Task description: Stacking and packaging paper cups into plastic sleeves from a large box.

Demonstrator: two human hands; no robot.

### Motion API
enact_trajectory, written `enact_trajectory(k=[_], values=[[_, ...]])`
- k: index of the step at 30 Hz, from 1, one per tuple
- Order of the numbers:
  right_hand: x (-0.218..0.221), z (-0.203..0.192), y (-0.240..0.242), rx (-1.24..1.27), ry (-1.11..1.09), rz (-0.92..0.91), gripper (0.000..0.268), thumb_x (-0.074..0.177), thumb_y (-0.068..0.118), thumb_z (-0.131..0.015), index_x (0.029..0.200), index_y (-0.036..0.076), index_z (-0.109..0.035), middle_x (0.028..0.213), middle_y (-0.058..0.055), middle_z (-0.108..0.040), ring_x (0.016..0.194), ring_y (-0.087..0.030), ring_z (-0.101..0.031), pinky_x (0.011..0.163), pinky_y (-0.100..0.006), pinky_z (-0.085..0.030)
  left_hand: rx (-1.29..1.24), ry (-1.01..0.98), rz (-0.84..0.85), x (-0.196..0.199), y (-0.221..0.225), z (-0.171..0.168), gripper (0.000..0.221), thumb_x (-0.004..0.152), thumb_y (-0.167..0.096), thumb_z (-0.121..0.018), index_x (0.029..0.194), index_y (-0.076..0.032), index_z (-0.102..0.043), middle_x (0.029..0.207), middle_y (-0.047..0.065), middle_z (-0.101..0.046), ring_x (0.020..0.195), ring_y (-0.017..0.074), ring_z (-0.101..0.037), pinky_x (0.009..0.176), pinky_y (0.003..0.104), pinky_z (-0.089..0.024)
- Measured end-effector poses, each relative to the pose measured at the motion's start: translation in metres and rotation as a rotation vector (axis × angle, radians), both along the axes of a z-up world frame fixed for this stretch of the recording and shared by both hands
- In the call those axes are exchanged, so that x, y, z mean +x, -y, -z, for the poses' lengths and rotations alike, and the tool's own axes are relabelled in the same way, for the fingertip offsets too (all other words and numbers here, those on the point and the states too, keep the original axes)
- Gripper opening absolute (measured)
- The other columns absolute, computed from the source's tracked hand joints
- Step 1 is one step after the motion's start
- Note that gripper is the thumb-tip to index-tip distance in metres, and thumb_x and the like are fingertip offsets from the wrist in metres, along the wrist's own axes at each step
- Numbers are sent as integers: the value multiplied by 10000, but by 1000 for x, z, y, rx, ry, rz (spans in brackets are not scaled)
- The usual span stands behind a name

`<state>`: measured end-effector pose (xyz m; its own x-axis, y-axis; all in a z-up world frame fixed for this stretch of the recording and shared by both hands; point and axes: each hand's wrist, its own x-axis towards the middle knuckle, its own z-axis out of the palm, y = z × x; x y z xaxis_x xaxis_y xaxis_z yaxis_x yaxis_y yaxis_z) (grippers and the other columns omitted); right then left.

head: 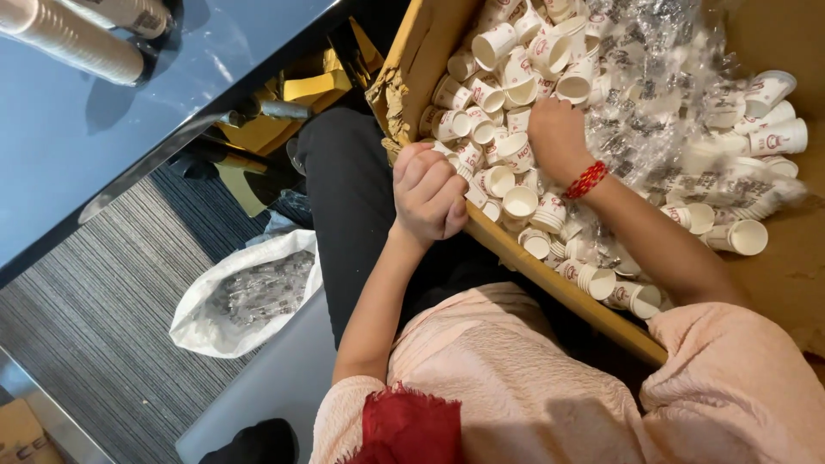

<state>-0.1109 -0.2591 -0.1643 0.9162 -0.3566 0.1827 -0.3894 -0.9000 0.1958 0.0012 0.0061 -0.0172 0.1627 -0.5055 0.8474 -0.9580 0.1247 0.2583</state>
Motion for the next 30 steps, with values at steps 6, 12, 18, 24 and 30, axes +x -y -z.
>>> enact_trajectory(k=[6,12,18,24,30], values=[[7,-65,33,477,-264,-4,198,850,169,-772,893,-5,-689,870,-232,-699,843,-394,-689,724,-503,-553,-14,-8,6,0,1,-1,299,984,-267,-501,820,-59,-641,881,96,-601,951,294,-601,991,469,-486],[5,-113,86,467,-156,-56,269,894,157,-789,1112,10,-731,965,-221,-730,871,-362,-706,756,-487,-553,-84,-6,6,2,12,-8,321,975,-284,-483,811,-50,-630,888,123,-595,948,313,-586,982,486,-484],[-3,-151,84,510,95,63,289,911,110,-792,1166,-11,-730,945,-229,-728,844,-371,-706,787,-471,-536,-7,-52,-19,-1,6,-5,327,982,-279,-478,790,-59,-624,879,117,-596,951,304,-594,985,498,-492],[-9,-116,98,511,357,72,250,956,66,-780,1179,-32,-725,992,-247,-719,885,-378,-711,775,-449,-543,-7,-38,-18,-4,5,3,359,986,-309,-465,761,-81,-625,832,89,-589,924,287,-595,975,483,-487],[-11,-108,108,602,437,62,225,973,47,-759,1163,-64,-709,970,-251,-722,848,-359,-724,758,-424,-546,-22,-25,-35,-2,9,1,404,1012,-320,-430,738,-87,-614,812,77,-598,920,270,-601,976,474,-489]])
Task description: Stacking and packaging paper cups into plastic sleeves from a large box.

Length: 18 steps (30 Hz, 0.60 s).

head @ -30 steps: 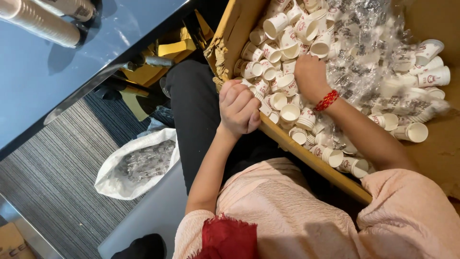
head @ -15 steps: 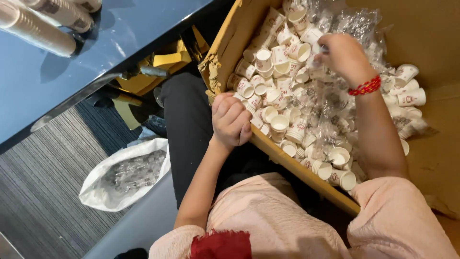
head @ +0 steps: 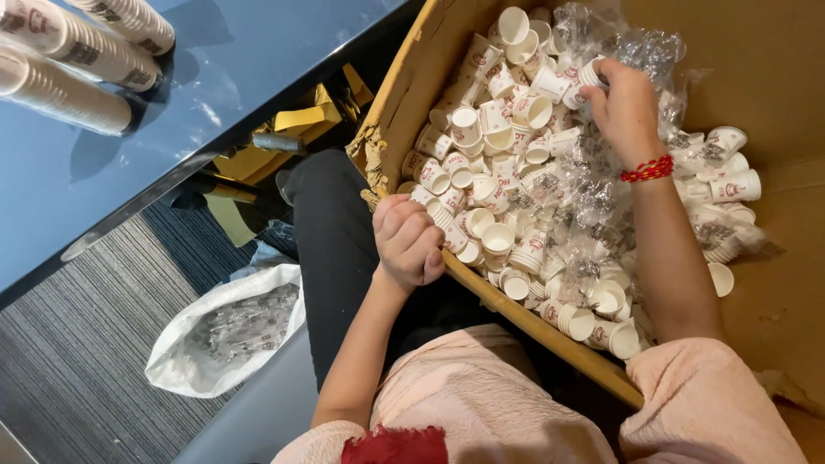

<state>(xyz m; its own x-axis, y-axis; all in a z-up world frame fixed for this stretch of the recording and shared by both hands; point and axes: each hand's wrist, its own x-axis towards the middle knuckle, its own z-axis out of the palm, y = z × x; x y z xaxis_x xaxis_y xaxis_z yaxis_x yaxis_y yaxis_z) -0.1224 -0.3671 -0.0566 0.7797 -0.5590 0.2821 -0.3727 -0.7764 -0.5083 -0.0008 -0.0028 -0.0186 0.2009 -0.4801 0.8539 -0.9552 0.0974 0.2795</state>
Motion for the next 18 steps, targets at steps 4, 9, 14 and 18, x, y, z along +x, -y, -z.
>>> enact_trajectory(k=[4,9,14,18], values=[[-1,-7,3,-29,42,-54,231,979,23,-748,1182,-78,-704,983,-243,-724,870,-326,-732,775,-405,-564,4,-7,-12,-1,0,1,413,1013,-324,-426,728,-90,-612,805,74,-593,919,268,-600,975,471,-489],[9,-45,-33,146,-140,-86,174,1015,67,-719,1131,-61,-705,893,-190,-723,710,-284,-691,654,-426,-524,30,-24,5,-3,-2,0,415,1023,-328,-433,745,-83,-620,828,86,-601,944,275,-602,987,473,-483],[26,-3,-54,-47,-72,-34,136,1015,67,-729,995,-60,-686,799,-200,-657,695,-333,-648,665,-429,-510,27,-34,-10,-5,-3,3,392,1004,-323,-440,751,-87,-623,831,78,-597,957,273,-603,984,484,-477],[33,32,-76,-162,-31,-31,133,972,75,-718,974,-44,-659,791,-196,-647,747,-391,-642,652,-466,-488,58,-46,-29,-5,-5,4,382,999,-314,-443,743,-89,-615,828,78,-597,955,270,-603,987,476,-490]])
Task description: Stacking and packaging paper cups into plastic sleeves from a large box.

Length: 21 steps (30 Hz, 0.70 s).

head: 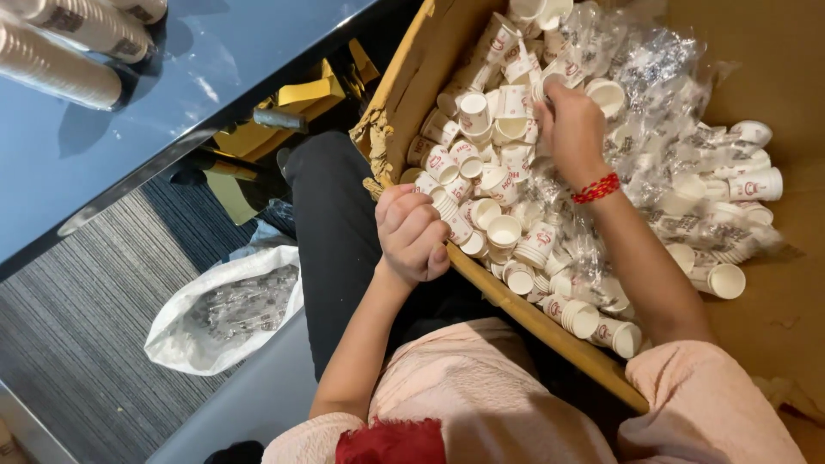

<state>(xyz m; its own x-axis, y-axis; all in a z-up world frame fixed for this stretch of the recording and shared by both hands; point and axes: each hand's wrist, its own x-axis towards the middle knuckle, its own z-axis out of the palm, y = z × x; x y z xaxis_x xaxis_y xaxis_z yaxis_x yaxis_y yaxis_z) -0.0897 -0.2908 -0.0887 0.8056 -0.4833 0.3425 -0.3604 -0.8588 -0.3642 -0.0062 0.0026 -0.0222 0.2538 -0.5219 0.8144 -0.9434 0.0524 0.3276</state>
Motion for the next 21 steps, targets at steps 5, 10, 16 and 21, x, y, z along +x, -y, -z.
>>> enact_trajectory(k=[5,10,16,21], values=[[8,18,-10,-80,183,-101,223,1039,139,-682,1081,-57,-584,1086,-222,-655,1002,-362,-613,777,-432,-521,-50,27,1,3,4,3,396,1004,-325,-431,748,-92,-624,837,76,-613,965,275,-603,987,475,-488],[7,21,5,-43,117,-118,226,1065,128,-694,1048,-61,-572,1019,-200,-611,991,-352,-575,838,-446,-505,-30,37,14,4,6,8,407,1005,-337,-425,744,-106,-634,829,69,-612,971,264,-607,987,469,-488],[-1,-16,17,259,224,-140,181,1039,74,-691,1014,-75,-592,935,-153,-619,835,-236,-621,729,-366,-531,-67,54,25,5,6,9,421,1010,-344,-424,750,-101,-650,825,74,-612,963,269,-603,976,464,-486],[-15,-39,16,374,6,-113,268,1081,102,-727,906,-63,-610,834,-143,-613,711,-241,-561,634,-364,-453,-56,82,23,4,4,8,431,1015,-349,-421,759,-92,-653,830,79,-617,966,275,-600,977,475,-484]])
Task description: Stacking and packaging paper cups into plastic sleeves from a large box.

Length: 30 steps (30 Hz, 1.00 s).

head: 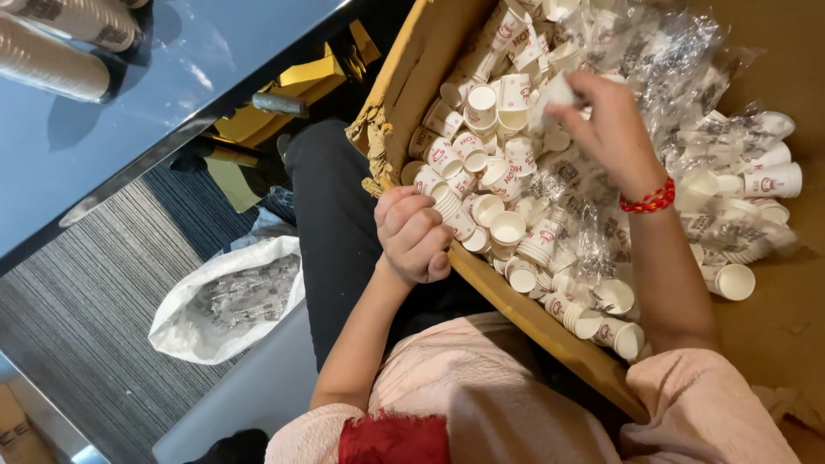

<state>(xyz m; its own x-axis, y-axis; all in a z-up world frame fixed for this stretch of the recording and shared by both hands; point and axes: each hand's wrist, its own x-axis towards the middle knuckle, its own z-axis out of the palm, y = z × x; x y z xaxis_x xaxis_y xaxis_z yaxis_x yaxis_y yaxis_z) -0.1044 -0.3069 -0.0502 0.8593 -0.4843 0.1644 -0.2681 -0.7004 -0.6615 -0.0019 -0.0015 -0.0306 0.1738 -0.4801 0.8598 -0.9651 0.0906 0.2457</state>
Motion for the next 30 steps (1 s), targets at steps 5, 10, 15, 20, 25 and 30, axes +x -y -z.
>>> enact_trajectory(k=[5,10,15,20,25,30], values=[[8,9,-24,-232,160,-93,186,1023,66,-777,998,-65,-647,935,-185,-661,841,-282,-635,755,-384,-496,12,-16,-1,0,-1,-3,430,1024,-341,-411,754,-96,-639,828,77,-618,966,275,-605,984,474,-483],[9,28,-32,-247,152,-109,226,1004,83,-782,959,-55,-609,950,-180,-636,890,-333,-617,791,-420,-495,1,-21,-7,-2,-1,-5,433,1028,-335,-405,745,-95,-629,818,80,-610,952,272,-609,983,478,-480],[9,28,-41,-324,12,-147,243,978,73,-778,930,-27,-562,916,-179,-605,893,-376,-588,788,-464,-482,6,-17,-12,-2,-3,-9,424,1025,-332,-406,737,-92,-605,810,85,-596,945,275,-606,988,481,-482],[13,26,-49,-335,-125,-174,324,914,161,-821,903,-33,-562,888,-198,-609,847,-376,-592,766,-481,-487,1,-26,13,-2,-10,-12,396,1013,-324,-430,767,-72,-610,854,93,-594,958,282,-603,1006,479,-479],[16,31,-58,-365,-51,-171,346,861,145,-820,976,-43,-553,949,-212,-606,878,-406,-589,754,-481,-491,91,-44,-9,-7,-31,-19,332,1004,-284,-465,825,-55,-628,902,106,-602,1012,293,-605,1055,493,-468],[19,30,-52,-450,83,-171,326,824,94,-798,984,-39,-547,971,-212,-614,917,-424,-602,780,-485,-499,140,-77,-12,-9,-32,-21,280,986,-260,-489,867,-54,-637,934,110,-612,1048,302,-605,1090,502,-455]])
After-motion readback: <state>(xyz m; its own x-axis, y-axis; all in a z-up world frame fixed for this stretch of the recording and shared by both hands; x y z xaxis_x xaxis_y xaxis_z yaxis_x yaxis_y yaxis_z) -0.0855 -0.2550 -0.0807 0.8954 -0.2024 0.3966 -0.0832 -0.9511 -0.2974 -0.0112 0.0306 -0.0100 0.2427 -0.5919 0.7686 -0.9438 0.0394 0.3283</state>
